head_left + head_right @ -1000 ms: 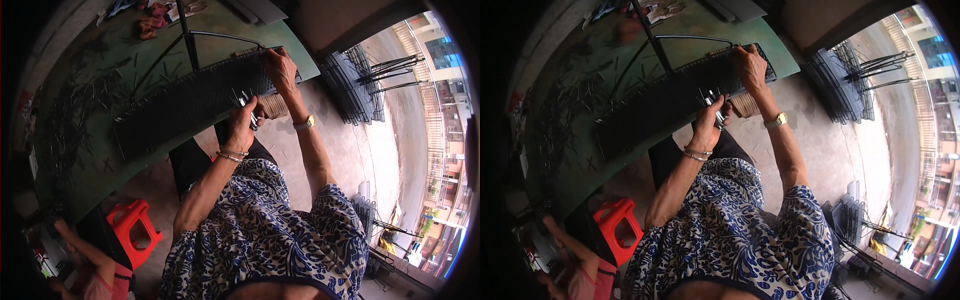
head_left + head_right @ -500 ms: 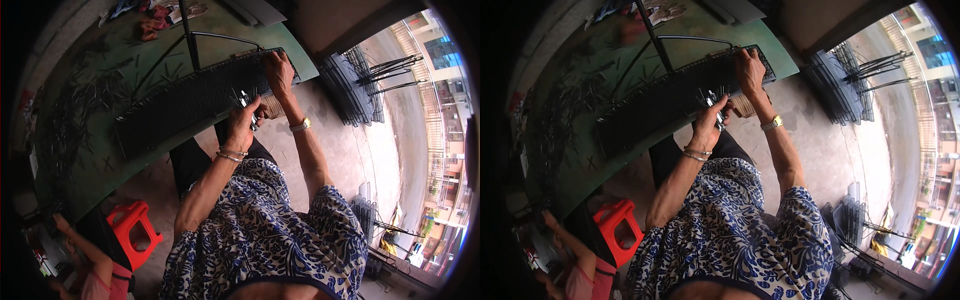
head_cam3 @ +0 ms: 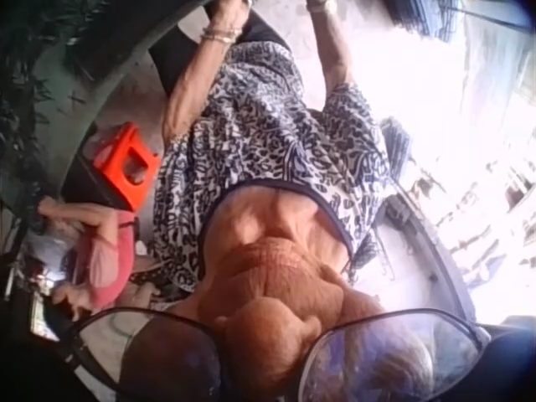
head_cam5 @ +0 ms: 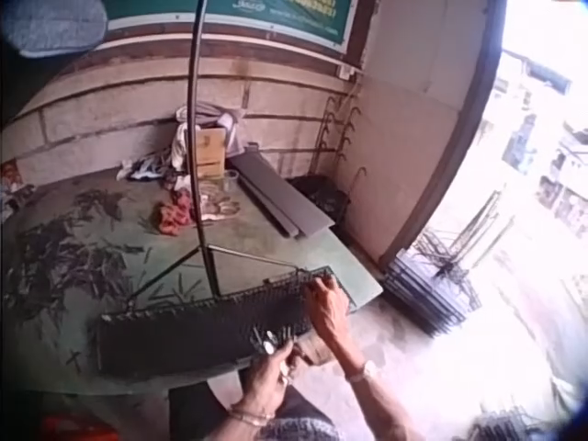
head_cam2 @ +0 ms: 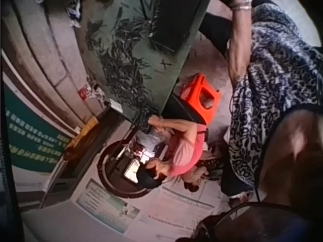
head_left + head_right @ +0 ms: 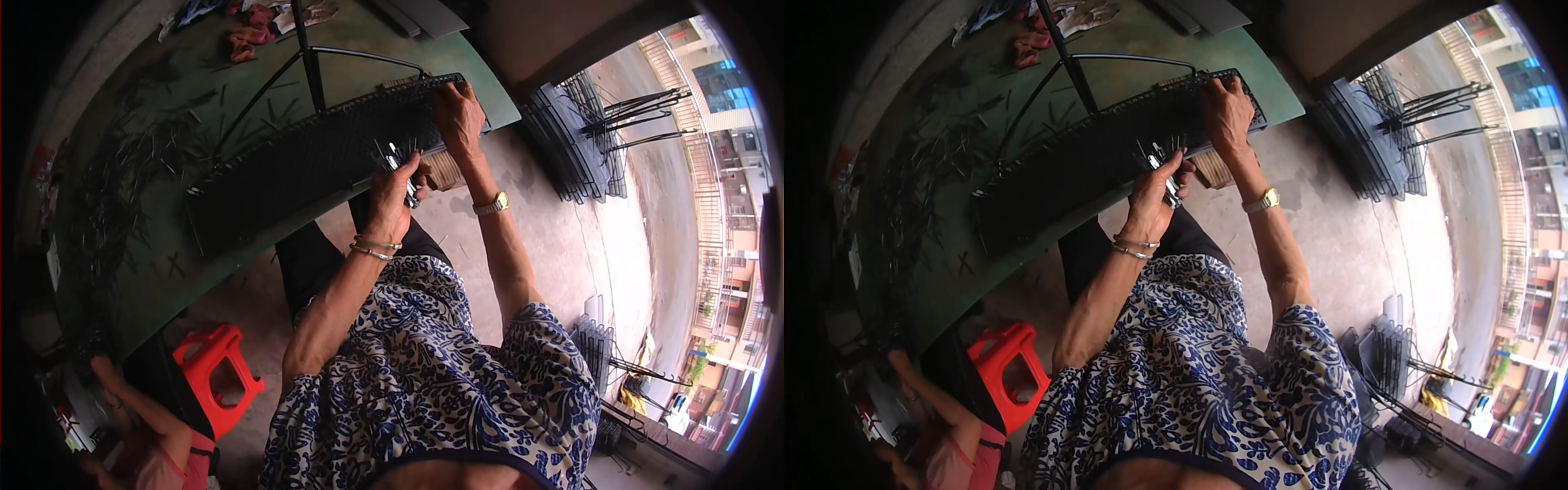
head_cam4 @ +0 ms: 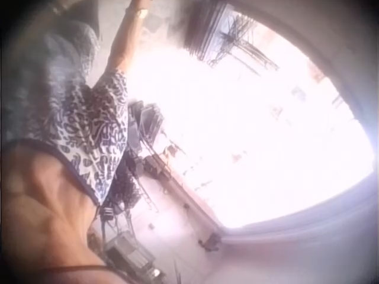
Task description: Inserting small metal pins into a perforated metal plate at a workbench.
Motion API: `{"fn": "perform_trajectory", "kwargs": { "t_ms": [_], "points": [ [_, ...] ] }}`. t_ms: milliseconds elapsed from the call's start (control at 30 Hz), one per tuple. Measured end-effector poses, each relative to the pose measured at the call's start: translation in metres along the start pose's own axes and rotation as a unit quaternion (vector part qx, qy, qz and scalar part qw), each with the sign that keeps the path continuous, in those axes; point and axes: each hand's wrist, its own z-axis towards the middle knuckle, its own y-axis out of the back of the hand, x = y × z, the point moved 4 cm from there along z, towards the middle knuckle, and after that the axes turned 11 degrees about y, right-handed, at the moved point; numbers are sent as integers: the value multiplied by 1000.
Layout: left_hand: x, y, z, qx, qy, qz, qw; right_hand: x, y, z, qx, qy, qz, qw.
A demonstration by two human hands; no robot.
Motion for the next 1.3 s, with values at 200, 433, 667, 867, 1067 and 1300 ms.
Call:
{"fn": "perform_trajectory", "kwargs": {
  "t_ms": [200,433,667,867,1067,1300],
  "points": [
    [3,-3,1,-6,9,-3,1000,-3,-14,0,50,47,-23,997],
    [-1,-1,-3,-10,-4,2,1000,5,20,-14,60,-16,150,987],
    [4,-3,-8,-76,-16,70,995,27,56,-32,260,-41,362,894],
    [-3,-6,-8,-50,0,88,995,43,72,-38,197,-105,432,874],
    [-1,-4,-4,-62,-3,98,993,30,54,-48,253,-233,492,800],
    [2,2,6,-48,21,52,997,8,52,-27,135,-126,377,908]
  ]
}}
